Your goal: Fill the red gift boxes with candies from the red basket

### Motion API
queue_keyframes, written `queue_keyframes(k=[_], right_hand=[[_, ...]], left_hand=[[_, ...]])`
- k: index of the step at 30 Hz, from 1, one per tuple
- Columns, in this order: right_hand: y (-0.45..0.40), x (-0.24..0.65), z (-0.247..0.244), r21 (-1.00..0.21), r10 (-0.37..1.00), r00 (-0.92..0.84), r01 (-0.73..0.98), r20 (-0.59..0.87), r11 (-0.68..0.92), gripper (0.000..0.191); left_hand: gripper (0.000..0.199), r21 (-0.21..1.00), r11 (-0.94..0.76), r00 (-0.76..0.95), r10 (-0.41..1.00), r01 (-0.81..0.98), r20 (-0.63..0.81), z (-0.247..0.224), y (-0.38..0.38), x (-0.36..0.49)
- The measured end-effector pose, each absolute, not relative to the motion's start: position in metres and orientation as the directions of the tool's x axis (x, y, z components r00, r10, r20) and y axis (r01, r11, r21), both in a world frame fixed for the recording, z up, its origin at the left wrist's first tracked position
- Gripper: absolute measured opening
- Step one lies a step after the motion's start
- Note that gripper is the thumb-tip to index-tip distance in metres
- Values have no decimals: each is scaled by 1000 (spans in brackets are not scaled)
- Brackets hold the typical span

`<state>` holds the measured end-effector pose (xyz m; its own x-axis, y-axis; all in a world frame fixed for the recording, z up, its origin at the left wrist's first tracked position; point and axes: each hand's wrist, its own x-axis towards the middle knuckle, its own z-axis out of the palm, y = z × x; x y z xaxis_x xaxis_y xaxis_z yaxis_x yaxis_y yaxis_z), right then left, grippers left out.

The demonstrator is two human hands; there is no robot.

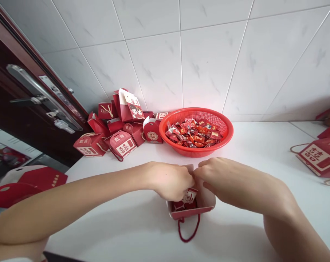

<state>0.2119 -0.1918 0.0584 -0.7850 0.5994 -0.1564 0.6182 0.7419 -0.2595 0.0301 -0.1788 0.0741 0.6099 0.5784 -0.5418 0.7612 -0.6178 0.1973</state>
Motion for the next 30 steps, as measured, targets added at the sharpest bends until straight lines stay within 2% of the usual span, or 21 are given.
queue_keyframes(k=[3, 6, 12, 15, 21, 27, 30], right_hand=[[-196, 213, 55, -245, 591, -799, 599, -113, 762, 26], [-199, 212, 55, -236, 589, -804, 589, -82, 773, 26], [-199, 210, 59, -193, 631, -764, 645, -136, 739, 27], [-200, 210, 61, -168, 644, -754, 657, -131, 735, 27], [-200, 211, 61, -158, 632, -768, 640, -107, 751, 27], [-198, 209, 61, -155, 645, -755, 656, -121, 739, 27], [-198, 208, 62, -138, 653, -742, 670, -154, 729, 28]], left_hand=[[19, 154, -509, 502, 670, 847, -547, 82, -184, 22], [20, 194, -439, 474, 730, 877, -492, 83, -185, 20], [21, 306, -411, 512, 667, 859, -541, 66, -181, 31], [20, 295, -448, 533, 640, 844, -554, 58, -180, 35], [20, 320, -463, 562, 706, 827, -431, 67, -184, 28], [19, 236, -502, 547, 672, 832, -498, 63, -181, 36], [16, 100, -575, 526, 647, 812, -553, 55, -178, 46]])
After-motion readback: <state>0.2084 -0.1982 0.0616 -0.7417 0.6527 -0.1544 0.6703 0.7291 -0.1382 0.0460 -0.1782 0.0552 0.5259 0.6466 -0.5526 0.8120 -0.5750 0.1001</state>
